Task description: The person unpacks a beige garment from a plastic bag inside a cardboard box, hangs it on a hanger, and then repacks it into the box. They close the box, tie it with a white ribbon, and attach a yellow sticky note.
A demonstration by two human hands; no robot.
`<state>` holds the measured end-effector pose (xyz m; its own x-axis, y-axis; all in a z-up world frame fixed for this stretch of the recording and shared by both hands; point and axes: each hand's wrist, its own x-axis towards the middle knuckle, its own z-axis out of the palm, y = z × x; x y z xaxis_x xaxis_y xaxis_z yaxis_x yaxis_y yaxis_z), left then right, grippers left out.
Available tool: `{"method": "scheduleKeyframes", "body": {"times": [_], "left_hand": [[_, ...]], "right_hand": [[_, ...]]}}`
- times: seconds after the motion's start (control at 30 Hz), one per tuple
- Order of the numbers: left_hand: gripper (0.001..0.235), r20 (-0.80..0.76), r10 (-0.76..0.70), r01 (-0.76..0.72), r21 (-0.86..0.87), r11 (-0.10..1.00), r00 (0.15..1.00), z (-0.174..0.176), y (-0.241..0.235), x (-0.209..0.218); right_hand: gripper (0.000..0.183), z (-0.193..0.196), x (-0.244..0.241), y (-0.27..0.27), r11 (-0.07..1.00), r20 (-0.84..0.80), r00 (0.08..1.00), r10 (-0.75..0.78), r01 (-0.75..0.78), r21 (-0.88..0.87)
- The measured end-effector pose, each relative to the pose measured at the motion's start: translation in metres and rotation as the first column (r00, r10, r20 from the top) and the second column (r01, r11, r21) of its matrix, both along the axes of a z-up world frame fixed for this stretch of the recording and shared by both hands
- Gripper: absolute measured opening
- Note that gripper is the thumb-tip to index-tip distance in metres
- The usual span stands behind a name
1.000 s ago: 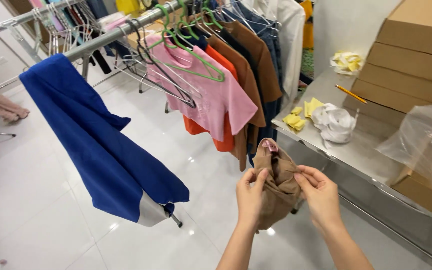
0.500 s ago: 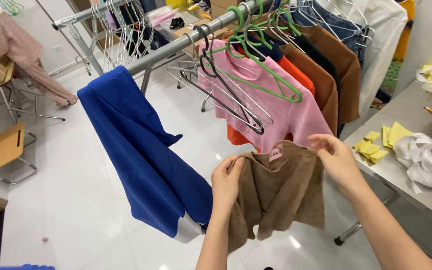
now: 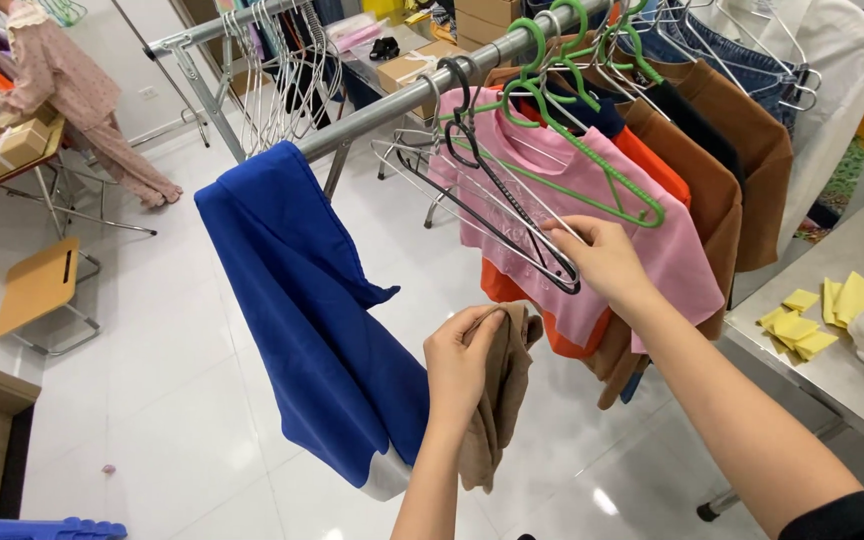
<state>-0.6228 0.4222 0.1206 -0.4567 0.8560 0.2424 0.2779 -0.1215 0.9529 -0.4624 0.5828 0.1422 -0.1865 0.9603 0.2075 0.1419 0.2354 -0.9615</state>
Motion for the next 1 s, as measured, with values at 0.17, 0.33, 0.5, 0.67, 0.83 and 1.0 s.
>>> {"method": "scheduleKeyframes", "body": {"times": [0.17, 0.33, 0.5, 0.67, 0.83, 1.0], "left_hand": [[0.012, 0.022, 0.022, -0.022, 0.000, 1.000, 1.000, -0.005, 0.003, -0.003], [0.012, 0.042, 0.009, -0.009, 0.006, 1.000, 0.999, -0.007, 0.007, -0.002], [0.011, 0.056, -0.022, 0.023, -0.014, 1.000, 0.998, -0.003, 0.004, 0.010], [0.009, 0.040, -0.066, 0.067, -0.012, 0.998, 0.997, -0.023, 0.011, 0.015], [0.007, -0.061, -0.155, 0.154, -0.007, 0.988, 0.986, -0.040, 0.018, 0.035], [0.008, -0.100, -0.396, 0.401, 0.028, 0.916, 0.913, -0.054, 0.033, 0.096]], "right_hand": [[0.043, -0.018, 0.006, 0.021, 0.965, 0.049, 0.995, -0.088, 0.073, 0.251], [0.042, -0.017, 0.010, 0.026, 0.951, 0.169, 0.982, -0.088, 0.033, 0.307], [0.019, -0.012, 0.004, 0.025, 0.981, 0.219, 0.964, -0.151, 0.119, 0.150], [0.020, -0.022, 0.019, 0.039, 0.960, 0.126, 0.973, -0.194, 0.162, 0.229], [0.022, 0.004, 0.048, 0.011, 0.919, -0.010, 0.973, -0.230, 0.220, 0.327], [0.024, -0.023, 0.135, -0.043, 0.924, 0.042, 0.942, -0.333, 0.317, 0.214]]}}
